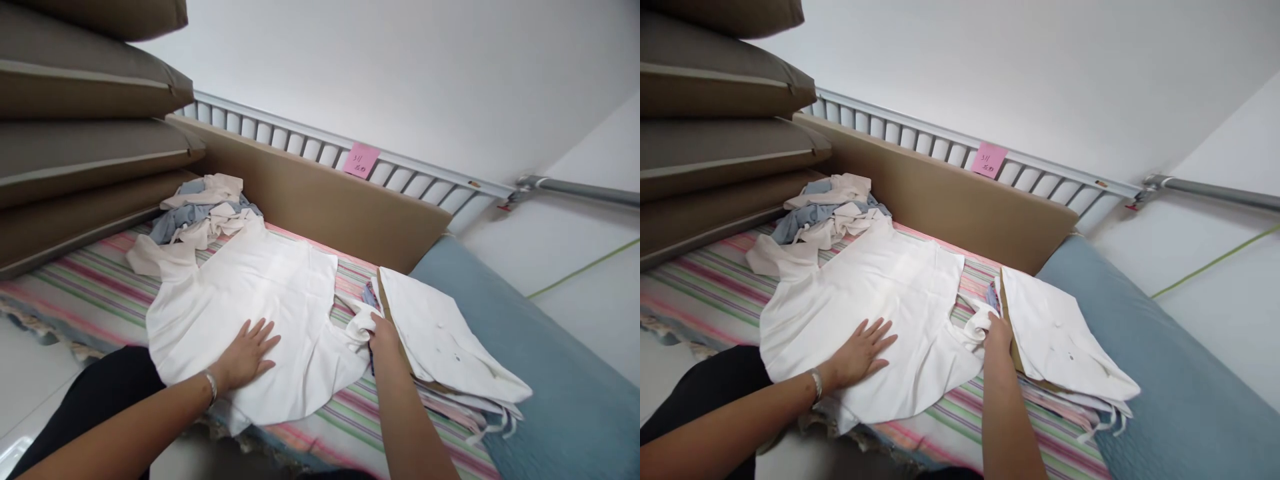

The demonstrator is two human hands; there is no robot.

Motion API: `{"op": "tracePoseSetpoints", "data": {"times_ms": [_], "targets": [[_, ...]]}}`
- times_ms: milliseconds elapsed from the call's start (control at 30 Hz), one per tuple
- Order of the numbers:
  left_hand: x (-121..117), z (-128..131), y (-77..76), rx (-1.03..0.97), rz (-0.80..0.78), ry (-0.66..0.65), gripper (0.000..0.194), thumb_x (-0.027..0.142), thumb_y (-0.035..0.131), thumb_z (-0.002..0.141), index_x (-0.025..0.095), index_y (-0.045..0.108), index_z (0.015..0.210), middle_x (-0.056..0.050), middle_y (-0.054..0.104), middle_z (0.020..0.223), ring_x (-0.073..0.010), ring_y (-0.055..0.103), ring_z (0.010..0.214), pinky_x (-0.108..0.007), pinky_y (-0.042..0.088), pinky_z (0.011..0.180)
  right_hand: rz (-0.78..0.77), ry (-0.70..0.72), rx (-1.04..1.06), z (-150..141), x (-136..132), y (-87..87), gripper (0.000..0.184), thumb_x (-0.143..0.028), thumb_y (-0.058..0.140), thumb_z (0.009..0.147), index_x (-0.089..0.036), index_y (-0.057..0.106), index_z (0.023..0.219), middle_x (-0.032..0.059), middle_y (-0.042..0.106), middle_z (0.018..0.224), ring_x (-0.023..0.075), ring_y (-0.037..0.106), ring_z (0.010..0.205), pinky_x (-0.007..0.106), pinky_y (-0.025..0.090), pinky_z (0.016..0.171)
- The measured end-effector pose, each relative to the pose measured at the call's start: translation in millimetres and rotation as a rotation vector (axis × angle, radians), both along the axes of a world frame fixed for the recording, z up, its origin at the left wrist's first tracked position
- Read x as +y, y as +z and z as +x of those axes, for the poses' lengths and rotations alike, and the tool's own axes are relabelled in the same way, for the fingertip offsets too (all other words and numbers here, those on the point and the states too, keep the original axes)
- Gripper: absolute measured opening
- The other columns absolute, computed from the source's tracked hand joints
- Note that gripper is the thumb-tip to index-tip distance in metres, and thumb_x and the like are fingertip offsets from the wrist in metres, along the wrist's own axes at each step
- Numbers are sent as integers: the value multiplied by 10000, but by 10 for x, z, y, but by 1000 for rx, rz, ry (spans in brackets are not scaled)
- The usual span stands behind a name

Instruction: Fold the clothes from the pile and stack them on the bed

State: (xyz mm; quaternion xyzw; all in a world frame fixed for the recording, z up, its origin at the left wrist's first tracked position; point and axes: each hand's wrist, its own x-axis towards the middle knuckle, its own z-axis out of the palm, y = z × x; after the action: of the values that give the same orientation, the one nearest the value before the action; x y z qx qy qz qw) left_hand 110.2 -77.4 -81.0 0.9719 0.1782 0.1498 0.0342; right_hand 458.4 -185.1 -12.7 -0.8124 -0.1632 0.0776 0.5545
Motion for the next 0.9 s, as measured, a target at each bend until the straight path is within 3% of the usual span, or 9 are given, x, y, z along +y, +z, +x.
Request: {"op": "tracePoseSetpoints", "data": {"times_ms": [100, 233, 400, 467, 567, 633, 733, 833, 900], "targets": [[11, 6, -15, 0, -2, 4, 531, 501, 418, 900, 299, 388, 1389, -90, 359, 1473, -295, 261, 1374, -522, 197, 1090, 110, -64, 97, -67, -35, 123, 269, -357, 489, 876, -135, 551, 1015, 26, 614, 849, 137, 614, 716, 296, 538, 627], [10, 7, -15, -3, -16, -6, 532, 499, 417, 900, 296, 386, 1391, -95, 358, 1473, -301, 262, 1373, -536, 199, 1088, 203, -130, 60, -202, -77, 433, 358, -388, 489, 791, -150, 507, 1057, 26, 612, 817, 161, 618, 689, 305, 530, 609], [17, -3, 18, -29, -140, -19, 535, 499, 419, 899, 288, 388, 1389, -104, 362, 1469, -319, 251, 1376, -580, 196, 1082, 178, -91, -194, -767, -42, 786, 377, -414, 525, 739, -160, 573, 1014, 87, 635, 965, 224, 578, 903, 383, 464, 864], [46, 16, 97, -126, -346, -1, 627, 543, 451, 869, 262, 337, 1417, -120, 346, 1475, -310, 240, 1382, -565, 199, 1094, 115, 143, -365, -1163, -28, 822, 324, -384, 561, 729, -189, 622, 980, 79, 655, 1007, 227, 568, 970, 374, 416, 943], [112, 95, 318, -428, -926, 49, 753, 576, 470, 846, 210, 228, 1457, -155, 308, 1489, -284, 317, 1353, -482, 320, 1069, -137, 845, -726, -1713, -61, 759, 326, -328, 531, 801, -257, 616, 1107, 45, 642, 1155, 198, 549, 1097, 355, 374, 1003], [165, 170, 475, -648, -1355, 36, 680, 543, 455, 868, 181, 303, 1423, -168, 411, 1428, -270, 464, 1256, -430, 422, 997, -206, 984, -713, -1883, -97, 686, 298, -313, 494, 845, -286, 615, 1115, 16, 662, 1118, 165, 595, 1025, 308, 432, 930], [262, 276, 596, -846, -1773, 235, 404, 375, 573, 839, 116, 550, 1148, -154, 651, 1130, -230, 650, 969, -375, 505, 884, -134, 788, -497, -1721, -71, 598, 272, -357, 447, 872, -240, 654, 1004, 28, 695, 978, 150, 651, 820, 267, 496, 769], [381, 328, 564, -874, -1899, 542, 118, 224, 596, 812, 117, 559, 847, -121, 702, 824, -185, 674, 706, -339, 541, 768, -147, 515, -360, -1217, 127, 498, 298, -396, 447, 856, -205, 653, 959, 35, 703, 909, 161, 660, 748, 271, 516, 702], [468, 327, 507, -833, -1934, 559, 142, 246, 577, 825, 152, 508, 745, -114, 694, 710, -189, 666, 637, -338, 543, 705, -256, 371, -361, -842, 331, 384, 283, -382, 459, 844, -194, 656, 925, 30, 706, 840, 164, 658, 719, 274, 522, 670]]}}
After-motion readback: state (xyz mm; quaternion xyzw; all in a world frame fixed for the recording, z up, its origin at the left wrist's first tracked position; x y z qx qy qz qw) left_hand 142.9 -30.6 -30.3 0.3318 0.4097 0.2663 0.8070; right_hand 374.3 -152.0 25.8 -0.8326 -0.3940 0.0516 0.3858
